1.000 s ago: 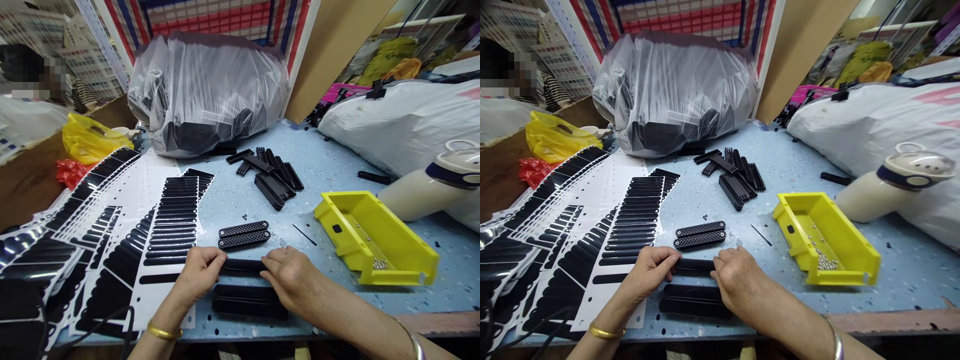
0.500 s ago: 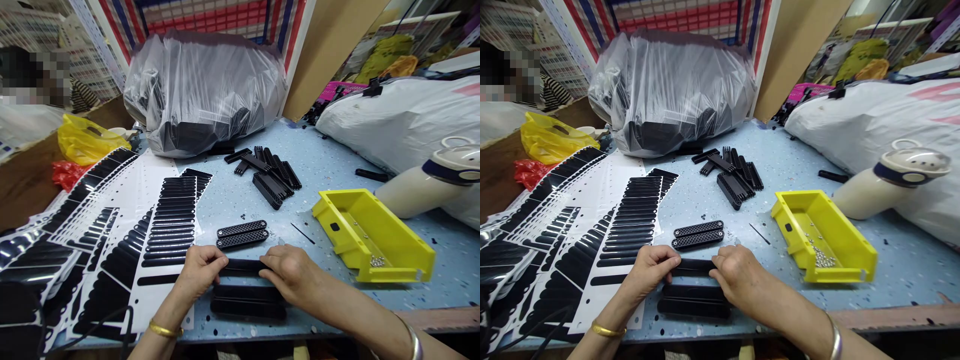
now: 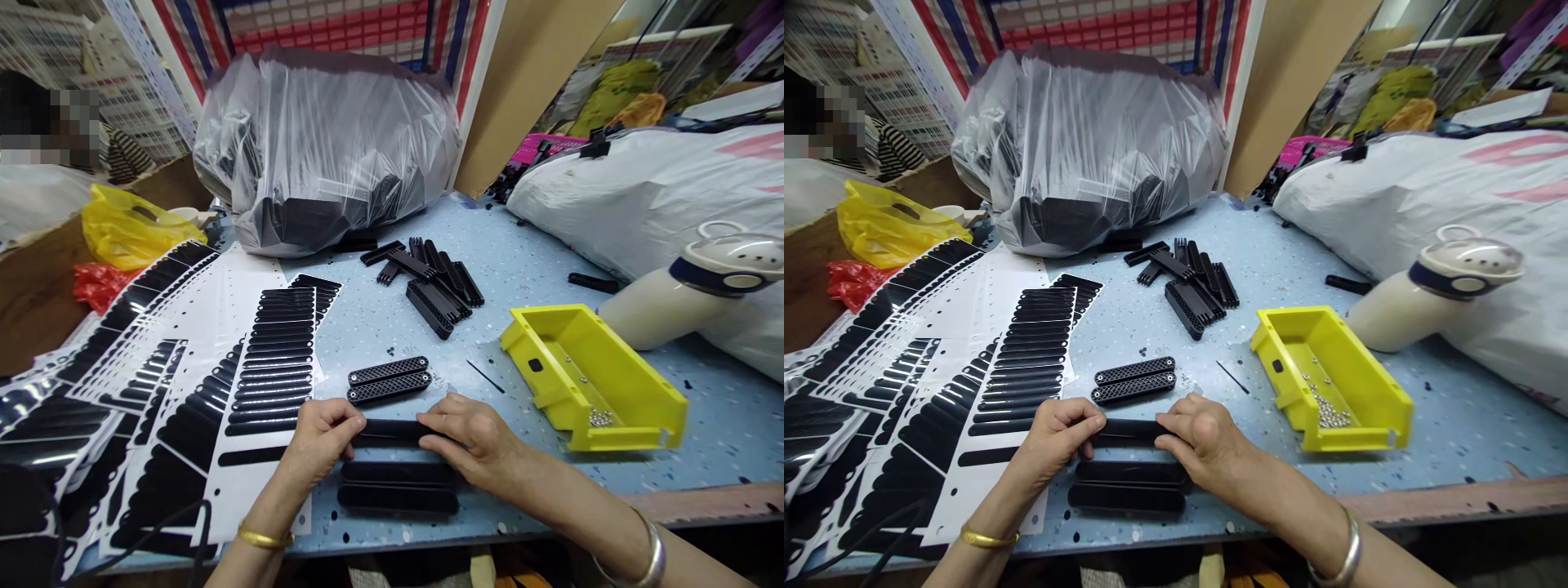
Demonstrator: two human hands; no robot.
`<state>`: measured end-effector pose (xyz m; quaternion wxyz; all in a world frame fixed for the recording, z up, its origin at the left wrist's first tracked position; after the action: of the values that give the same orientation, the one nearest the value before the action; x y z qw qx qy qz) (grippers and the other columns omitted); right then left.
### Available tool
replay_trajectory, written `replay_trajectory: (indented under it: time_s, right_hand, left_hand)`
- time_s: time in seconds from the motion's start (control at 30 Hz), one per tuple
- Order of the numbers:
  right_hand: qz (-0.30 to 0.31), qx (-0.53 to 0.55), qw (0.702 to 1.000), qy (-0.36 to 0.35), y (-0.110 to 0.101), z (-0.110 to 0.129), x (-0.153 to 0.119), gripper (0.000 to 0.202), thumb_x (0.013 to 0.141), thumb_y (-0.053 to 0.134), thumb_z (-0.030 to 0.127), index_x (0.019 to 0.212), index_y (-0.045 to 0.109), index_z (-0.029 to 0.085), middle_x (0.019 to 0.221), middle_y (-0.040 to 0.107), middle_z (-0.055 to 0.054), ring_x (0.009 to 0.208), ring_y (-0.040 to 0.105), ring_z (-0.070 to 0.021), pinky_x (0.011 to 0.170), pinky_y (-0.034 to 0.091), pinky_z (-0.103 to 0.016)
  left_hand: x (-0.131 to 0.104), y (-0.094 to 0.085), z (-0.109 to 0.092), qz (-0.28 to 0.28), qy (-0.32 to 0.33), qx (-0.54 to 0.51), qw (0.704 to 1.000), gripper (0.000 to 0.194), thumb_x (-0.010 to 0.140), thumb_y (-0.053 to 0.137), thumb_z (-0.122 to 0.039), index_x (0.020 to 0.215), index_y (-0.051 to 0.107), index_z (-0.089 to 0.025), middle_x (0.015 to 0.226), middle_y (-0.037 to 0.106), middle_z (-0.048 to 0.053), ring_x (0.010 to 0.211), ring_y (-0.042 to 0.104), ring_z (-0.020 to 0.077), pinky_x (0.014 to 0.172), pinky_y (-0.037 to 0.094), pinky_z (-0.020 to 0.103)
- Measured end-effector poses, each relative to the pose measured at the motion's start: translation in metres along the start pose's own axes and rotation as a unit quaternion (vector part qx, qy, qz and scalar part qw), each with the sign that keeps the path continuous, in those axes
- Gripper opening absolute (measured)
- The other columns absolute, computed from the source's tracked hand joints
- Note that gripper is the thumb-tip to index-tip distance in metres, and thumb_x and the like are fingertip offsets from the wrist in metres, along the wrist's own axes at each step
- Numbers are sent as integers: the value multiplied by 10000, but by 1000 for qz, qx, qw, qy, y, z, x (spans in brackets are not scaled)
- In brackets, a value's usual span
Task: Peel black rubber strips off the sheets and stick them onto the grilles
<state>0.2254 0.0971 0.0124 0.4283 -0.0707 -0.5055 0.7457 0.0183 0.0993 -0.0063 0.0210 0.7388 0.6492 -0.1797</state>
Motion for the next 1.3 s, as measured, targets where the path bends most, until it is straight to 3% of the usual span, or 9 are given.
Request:
replay_trajectory:
  time_s: [0.13, 0.3, 0.63, 0.93, 1.1, 1.3]
  right_hand:
    - [-10, -6, 1000, -10, -4, 8, 1, 219, 952, 546, 229, 1022, 751, 198, 764, 713, -56, 707, 639, -184, 650, 536, -305]
    - [-36, -50, 997, -47, -7, 20, 0, 284, 982, 446, 175, 1066, 714, 130, 793, 712, -102, 702, 633, -213, 701, 553, -385]
    - [-47, -11, 998, -44, -5, 16, -3, 297, 1007, 432, 202, 1102, 694, 100, 805, 688, -108, 740, 598, -214, 668, 541, -352]
    - [-50, -67, 994, -67, -4, 21, -5, 296, 987, 438, 160, 1164, 667, 99, 827, 679, -116, 762, 590, -228, 692, 540, -373]
    - [-16, -24, 999, -29, -2, 15, -4, 280, 984, 458, 187, 1112, 696, 113, 818, 682, -107, 762, 599, -224, 707, 550, -380]
    - [10, 66, 997, 34, -2, -3, -3, 226, 926, 619, 227, 1118, 737, 205, 867, 741, -71, 804, 661, -202, 747, 554, -348]
  left_hand:
    - [0, 0, 2, 1, -4, -2, 1000, 258, 681, 645, -398, 603, 677, -153, 444, 538, -30, 376, 501, 95, 380, 336, 186]
    - [0, 0, 2, 3, -2, 3, 1000, 262, 687, 642, -402, 600, 670, -156, 452, 539, -29, 384, 504, 93, 381, 325, 182]
    - [0, -1, 1, 11, 4, 3, 1000, 253, 693, 661, -392, 622, 687, -151, 447, 552, -27, 382, 507, 97, 388, 343, 188]
    - [0, -1, 0, 14, 13, 11, 1000, 258, 690, 655, -399, 609, 688, -156, 430, 549, -27, 365, 473, 85, 376, 324, 180]
    - [1, -2, 3, 12, 15, 9, 1000, 257, 688, 686, -397, 612, 699, -152, 437, 554, -23, 384, 521, 103, 402, 367, 190]
    - [2, -2, 4, 16, 18, 6, 1000, 268, 693, 689, -405, 609, 693, -151, 447, 554, -21, 388, 530, 107, 401, 371, 192]
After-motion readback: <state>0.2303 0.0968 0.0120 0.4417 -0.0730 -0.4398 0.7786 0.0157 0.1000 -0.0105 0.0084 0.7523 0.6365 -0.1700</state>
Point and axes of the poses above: each hand's wrist, its own x-axis towards the middle knuckle, its own y-axis out of the palm, z = x × y, the point moved 6 cm from there along x, towards the middle knuckle
